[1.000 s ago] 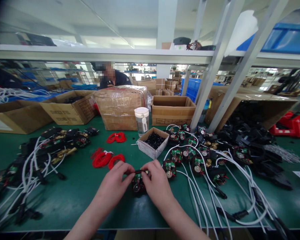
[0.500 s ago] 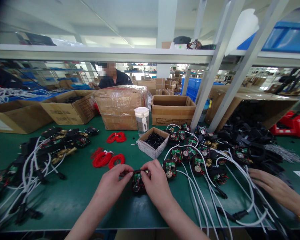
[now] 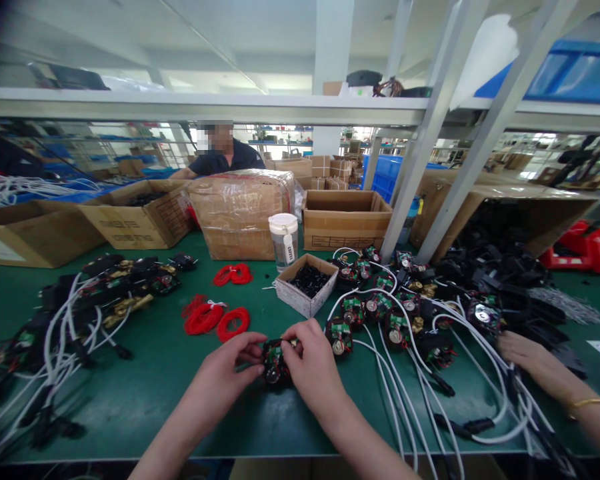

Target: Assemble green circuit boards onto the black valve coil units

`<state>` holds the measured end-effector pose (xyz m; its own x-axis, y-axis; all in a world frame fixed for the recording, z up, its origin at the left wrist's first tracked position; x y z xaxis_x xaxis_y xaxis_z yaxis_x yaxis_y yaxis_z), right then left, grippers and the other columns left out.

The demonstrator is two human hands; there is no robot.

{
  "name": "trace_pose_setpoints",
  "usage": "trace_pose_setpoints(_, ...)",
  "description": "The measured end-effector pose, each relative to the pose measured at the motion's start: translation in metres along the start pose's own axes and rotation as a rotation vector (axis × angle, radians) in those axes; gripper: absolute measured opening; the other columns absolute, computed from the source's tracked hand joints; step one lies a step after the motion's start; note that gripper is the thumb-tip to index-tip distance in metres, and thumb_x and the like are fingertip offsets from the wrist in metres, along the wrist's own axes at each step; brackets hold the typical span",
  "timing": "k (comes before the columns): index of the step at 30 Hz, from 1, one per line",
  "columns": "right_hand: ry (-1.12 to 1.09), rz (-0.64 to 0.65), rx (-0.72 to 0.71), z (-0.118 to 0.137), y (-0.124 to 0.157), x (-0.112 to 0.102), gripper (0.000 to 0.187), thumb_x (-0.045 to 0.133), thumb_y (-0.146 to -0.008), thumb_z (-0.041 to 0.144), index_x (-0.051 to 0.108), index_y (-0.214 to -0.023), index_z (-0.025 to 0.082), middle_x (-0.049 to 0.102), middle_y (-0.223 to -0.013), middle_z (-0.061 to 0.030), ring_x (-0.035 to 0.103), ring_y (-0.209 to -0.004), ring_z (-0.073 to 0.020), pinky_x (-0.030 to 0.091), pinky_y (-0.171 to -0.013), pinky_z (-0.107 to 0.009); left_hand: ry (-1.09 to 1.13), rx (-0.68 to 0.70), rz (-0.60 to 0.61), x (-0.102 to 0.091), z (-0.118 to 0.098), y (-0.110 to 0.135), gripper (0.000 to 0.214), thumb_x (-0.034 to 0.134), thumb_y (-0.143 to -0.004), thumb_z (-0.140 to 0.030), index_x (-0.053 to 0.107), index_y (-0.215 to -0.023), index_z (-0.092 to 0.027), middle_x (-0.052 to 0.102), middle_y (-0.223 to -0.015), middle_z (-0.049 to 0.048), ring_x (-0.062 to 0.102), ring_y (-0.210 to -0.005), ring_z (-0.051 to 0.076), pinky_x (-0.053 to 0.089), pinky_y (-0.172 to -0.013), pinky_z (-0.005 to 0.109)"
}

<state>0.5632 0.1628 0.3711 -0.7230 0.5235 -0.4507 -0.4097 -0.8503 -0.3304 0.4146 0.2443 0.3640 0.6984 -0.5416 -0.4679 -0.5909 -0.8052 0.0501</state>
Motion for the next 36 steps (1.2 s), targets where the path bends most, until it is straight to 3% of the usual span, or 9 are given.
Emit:
trace_pose_setpoints(11,0.006,-0.006,-0.019,0.002,0.0,-0.001,0.013,0.06,-0.088,0.011,0.066,-0.087,0.022,0.058,-0.09,-0.0003,0.057,-0.071,-0.0151,0.047,-0.066,-0.029,-0.121,0.016,-0.132,-0.007,-0.011,0.001,0.028,0.056,-0.082,-0.027,0.071,-0.106,-0.022,0.075,-0.085,0.0013,0.071,-0.081,0.02,0.054,-0.082,0.035)
trace_pose_setpoints(25,0.004,0.001,-0.008,0.002,0.0,0.0,0.014,0.062,-0.087,0.009,0.066,-0.088,0.022,0.057,-0.091,-0.0002,0.057,-0.072,-0.0149,0.048,-0.067,-0.029,-0.153,-0.04,-0.094,-0.004,-0.009,-0.002,0.024,0.056,-0.085,-0.032,0.074,-0.098,-0.022,0.077,-0.084,0.0024,0.071,-0.08,0.022,0.053,-0.078,0.034)
trace_pose_setpoints(36,-0.022,0.007,-0.011,0.003,-0.002,0.001,0.014,0.064,-0.087,0.009,0.067,-0.086,0.023,0.057,-0.09,0.0005,0.056,-0.073,-0.0148,0.047,-0.068,-0.028,-0.198,0.029,-0.077,-0.006,-0.017,-0.001,0.032,0.046,-0.092,-0.034,0.076,-0.098,-0.023,0.079,-0.1,0.0055,0.071,-0.096,0.024,0.051,-0.09,0.037)
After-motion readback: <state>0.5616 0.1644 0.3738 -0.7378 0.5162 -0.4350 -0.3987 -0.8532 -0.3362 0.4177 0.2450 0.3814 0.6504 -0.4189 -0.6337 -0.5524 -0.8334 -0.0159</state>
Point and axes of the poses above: each hand's wrist, its own y-axis away from the middle knuckle, its own x-axis out of the palm, z = x × y, the point moved 8 cm from there along -y, towards the middle knuckle
